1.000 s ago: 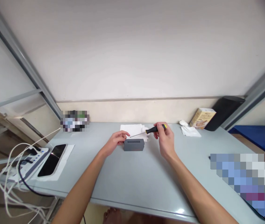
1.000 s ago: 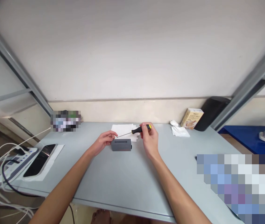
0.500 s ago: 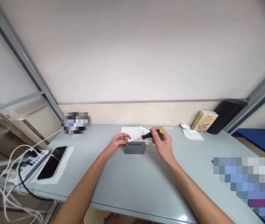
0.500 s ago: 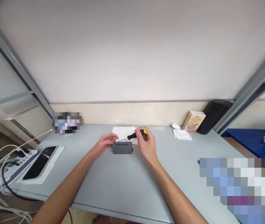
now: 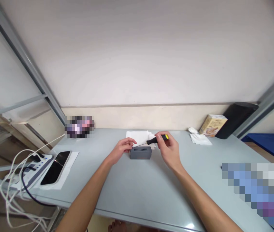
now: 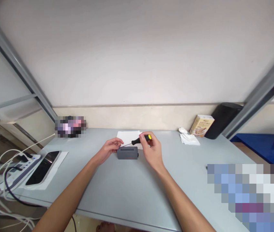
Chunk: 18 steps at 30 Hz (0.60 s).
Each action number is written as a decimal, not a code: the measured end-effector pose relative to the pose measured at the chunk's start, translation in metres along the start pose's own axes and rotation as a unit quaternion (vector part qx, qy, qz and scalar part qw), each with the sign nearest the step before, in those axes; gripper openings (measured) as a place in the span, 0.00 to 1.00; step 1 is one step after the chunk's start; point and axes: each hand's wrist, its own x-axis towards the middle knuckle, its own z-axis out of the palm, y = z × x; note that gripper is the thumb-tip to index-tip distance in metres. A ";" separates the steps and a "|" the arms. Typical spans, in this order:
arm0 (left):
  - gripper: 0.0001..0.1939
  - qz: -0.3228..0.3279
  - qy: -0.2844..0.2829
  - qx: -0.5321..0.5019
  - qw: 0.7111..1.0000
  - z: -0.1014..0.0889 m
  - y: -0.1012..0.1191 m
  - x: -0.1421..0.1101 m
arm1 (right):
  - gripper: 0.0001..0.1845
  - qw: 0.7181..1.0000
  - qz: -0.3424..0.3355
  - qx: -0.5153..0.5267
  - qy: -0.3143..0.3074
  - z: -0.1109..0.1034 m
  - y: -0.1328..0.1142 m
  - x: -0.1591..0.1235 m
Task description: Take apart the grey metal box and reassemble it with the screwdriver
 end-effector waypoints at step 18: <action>0.13 0.002 0.006 0.027 1.000 0.002 -0.001 0.000 | 0.27 1.000 -0.007 0.001 0.001 0.001 0.000 -0.001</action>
